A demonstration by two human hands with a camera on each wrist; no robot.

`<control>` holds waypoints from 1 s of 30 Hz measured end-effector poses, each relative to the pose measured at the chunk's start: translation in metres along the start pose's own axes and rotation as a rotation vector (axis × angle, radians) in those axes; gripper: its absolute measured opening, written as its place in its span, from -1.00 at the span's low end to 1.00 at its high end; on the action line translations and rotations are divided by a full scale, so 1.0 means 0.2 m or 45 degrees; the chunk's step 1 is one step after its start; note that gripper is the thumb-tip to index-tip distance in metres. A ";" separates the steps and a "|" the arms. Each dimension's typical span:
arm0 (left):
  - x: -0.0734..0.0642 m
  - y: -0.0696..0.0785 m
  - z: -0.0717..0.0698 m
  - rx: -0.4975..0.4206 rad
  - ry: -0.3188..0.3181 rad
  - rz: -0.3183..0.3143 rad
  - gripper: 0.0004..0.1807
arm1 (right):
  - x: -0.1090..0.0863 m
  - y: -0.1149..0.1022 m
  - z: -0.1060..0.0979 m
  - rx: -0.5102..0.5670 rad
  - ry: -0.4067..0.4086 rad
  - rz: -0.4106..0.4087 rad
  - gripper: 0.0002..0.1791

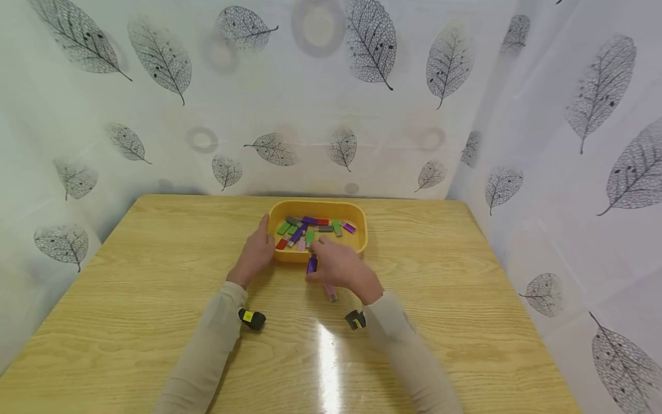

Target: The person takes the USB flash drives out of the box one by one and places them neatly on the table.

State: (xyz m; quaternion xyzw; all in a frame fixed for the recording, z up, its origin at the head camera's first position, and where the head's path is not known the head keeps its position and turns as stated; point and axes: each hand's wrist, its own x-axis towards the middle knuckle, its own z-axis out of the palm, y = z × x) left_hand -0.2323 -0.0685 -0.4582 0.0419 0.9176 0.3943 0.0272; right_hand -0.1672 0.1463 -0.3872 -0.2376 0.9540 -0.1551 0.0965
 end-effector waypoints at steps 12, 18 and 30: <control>0.01 -0.02 0.00 -0.011 0.003 0.002 -0.30 | -0.04 -0.04 0.10 0.001 -0.134 -0.049 -0.40; 0.01 -0.01 0.00 -0.018 0.000 0.003 -0.29 | -0.02 -0.04 0.15 -0.031 -0.152 -0.010 -0.42; 0.00 -0.01 0.00 -0.011 -0.003 -0.006 -0.29 | 0.00 -0.03 0.24 -0.101 -0.172 0.007 -0.52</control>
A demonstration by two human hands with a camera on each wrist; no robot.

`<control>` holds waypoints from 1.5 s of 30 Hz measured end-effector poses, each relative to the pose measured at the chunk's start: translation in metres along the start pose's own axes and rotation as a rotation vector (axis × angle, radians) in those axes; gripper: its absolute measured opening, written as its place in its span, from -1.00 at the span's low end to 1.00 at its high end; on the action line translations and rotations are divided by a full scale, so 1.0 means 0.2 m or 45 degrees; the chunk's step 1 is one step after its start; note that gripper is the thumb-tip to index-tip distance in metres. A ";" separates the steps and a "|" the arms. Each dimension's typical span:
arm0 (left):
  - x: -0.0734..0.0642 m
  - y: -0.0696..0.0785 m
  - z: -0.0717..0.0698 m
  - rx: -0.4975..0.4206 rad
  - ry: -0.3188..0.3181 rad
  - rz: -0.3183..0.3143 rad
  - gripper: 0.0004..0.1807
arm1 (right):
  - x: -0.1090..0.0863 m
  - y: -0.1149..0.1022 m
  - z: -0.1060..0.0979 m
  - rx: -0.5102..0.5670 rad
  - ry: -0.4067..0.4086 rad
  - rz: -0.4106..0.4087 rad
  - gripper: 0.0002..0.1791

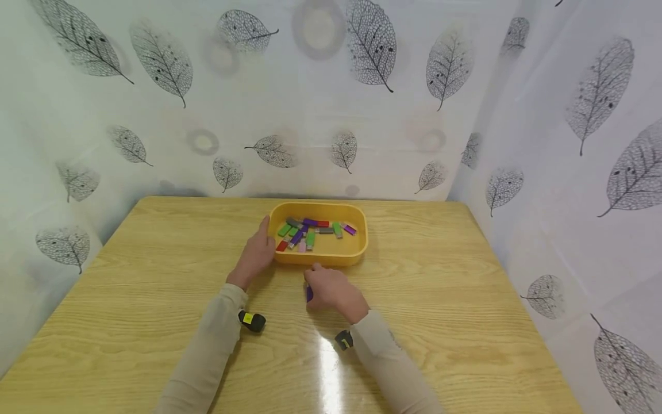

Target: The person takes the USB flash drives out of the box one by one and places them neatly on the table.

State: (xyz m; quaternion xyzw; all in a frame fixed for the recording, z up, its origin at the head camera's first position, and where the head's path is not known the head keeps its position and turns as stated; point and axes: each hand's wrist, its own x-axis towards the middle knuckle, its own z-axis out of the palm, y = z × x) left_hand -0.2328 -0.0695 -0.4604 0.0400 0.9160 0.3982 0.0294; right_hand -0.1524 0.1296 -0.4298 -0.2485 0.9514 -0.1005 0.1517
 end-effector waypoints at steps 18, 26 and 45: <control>0.00 0.00 0.00 -0.032 -0.009 -0.012 -0.28 | 0.00 0.00 0.01 0.017 -0.028 0.035 -0.49; 0.00 -0.01 0.00 -0.031 -0.006 -0.005 -0.28 | 0.00 0.00 0.01 0.038 -0.026 0.041 -0.49; -0.01 -0.01 0.00 -0.041 -0.011 -0.007 -0.28 | -0.02 0.03 -0.01 0.097 -0.008 0.025 -0.29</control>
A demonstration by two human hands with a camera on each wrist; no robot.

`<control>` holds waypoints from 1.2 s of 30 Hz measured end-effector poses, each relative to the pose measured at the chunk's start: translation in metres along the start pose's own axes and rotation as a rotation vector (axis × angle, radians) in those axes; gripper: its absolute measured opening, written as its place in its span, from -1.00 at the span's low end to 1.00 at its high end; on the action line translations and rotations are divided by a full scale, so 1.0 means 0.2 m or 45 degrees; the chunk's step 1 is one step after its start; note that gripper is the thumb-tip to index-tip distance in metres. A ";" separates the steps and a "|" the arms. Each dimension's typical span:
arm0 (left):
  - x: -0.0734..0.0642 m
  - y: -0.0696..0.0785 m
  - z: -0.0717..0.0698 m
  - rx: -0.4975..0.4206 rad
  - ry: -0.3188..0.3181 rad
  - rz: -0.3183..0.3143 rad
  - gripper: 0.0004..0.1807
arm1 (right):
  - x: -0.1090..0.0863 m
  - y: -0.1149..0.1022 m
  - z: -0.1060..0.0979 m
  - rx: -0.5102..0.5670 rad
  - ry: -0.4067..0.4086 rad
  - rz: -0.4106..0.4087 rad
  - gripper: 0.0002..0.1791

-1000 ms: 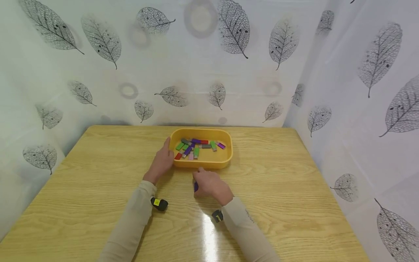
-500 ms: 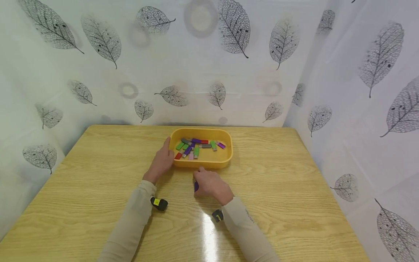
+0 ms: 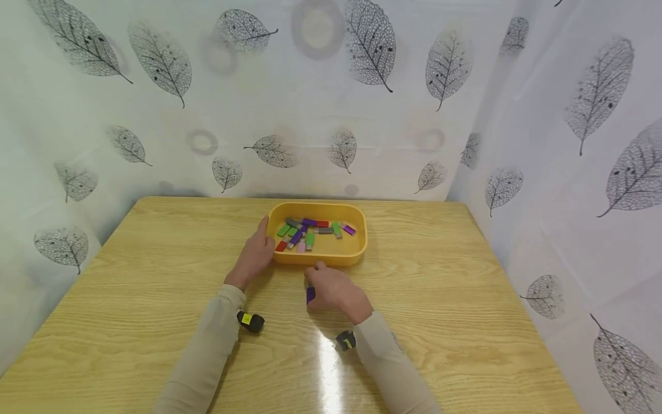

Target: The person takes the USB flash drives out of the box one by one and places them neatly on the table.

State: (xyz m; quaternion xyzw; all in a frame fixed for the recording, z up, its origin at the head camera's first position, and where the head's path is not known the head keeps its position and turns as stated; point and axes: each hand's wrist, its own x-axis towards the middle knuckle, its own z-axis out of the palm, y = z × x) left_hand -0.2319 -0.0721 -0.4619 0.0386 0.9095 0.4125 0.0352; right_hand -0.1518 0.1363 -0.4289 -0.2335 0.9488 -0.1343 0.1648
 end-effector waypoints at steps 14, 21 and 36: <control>0.00 0.00 -0.01 -0.005 -0.024 -0.010 -0.28 | -0.02 0.09 -0.10 0.304 0.239 -0.044 -0.57; 0.00 0.01 0.00 -0.015 -0.031 -0.027 -0.28 | -0.01 0.14 -0.15 0.298 0.334 -0.034 -0.75; -0.01 0.02 -0.01 -0.018 -0.031 -0.010 -0.29 | 0.02 0.19 -0.30 0.033 0.409 -0.027 -0.65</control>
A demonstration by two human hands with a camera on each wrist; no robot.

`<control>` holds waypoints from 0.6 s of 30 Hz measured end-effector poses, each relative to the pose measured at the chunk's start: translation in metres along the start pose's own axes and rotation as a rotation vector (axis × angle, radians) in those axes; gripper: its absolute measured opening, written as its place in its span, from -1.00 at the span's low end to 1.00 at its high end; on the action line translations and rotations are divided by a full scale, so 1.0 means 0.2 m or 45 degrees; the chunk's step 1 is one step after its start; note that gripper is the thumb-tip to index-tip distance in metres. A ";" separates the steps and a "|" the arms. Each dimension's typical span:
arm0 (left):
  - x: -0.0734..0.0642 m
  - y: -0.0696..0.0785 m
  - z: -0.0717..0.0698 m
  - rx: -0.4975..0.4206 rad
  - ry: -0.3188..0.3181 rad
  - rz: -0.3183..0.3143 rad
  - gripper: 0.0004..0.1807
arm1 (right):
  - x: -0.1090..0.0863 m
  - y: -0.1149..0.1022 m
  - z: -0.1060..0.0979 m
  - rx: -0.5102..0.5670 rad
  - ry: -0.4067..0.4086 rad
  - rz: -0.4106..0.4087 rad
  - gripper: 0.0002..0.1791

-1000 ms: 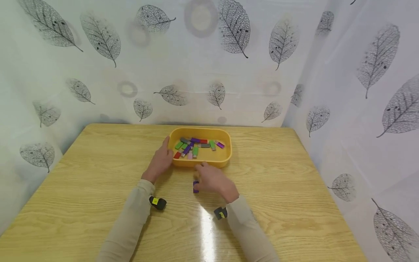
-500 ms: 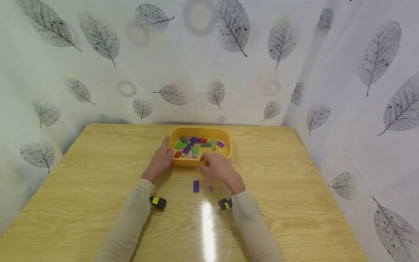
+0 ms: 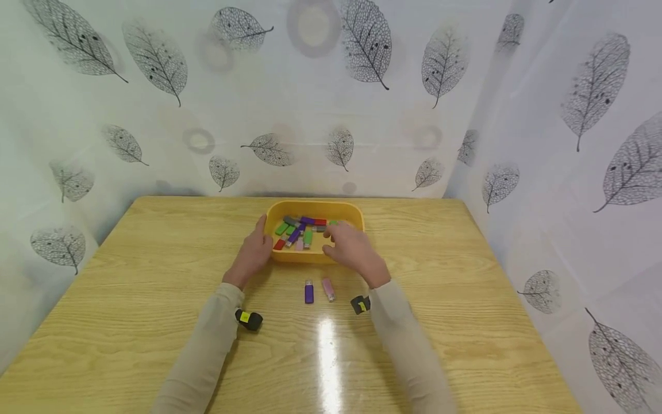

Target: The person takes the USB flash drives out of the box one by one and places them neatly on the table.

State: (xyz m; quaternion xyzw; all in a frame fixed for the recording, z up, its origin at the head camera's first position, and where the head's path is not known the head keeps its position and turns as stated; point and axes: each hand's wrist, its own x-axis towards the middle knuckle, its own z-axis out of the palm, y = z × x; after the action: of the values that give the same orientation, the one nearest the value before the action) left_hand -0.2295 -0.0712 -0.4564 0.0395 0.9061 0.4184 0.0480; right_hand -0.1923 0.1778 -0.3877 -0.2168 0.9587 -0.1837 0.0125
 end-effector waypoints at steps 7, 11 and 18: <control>0.00 0.00 0.00 -0.005 -0.012 -0.007 -0.29 | 0.06 0.02 -0.03 -0.130 -0.034 0.010 -0.66; 0.00 -0.01 0.00 -0.022 -0.022 -0.021 -0.29 | 0.09 0.04 -0.03 -0.147 -0.077 0.041 -0.64; 0.00 -0.01 0.00 -0.019 -0.019 -0.009 -0.28 | 0.15 0.06 -0.04 -0.141 -0.127 0.130 -0.60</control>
State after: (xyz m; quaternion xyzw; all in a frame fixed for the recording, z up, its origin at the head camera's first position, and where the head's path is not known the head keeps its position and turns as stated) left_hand -0.2300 -0.0722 -0.4574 0.0391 0.9028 0.4246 0.0566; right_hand -0.2256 0.1787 -0.3833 -0.1768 0.9754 -0.1185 0.0578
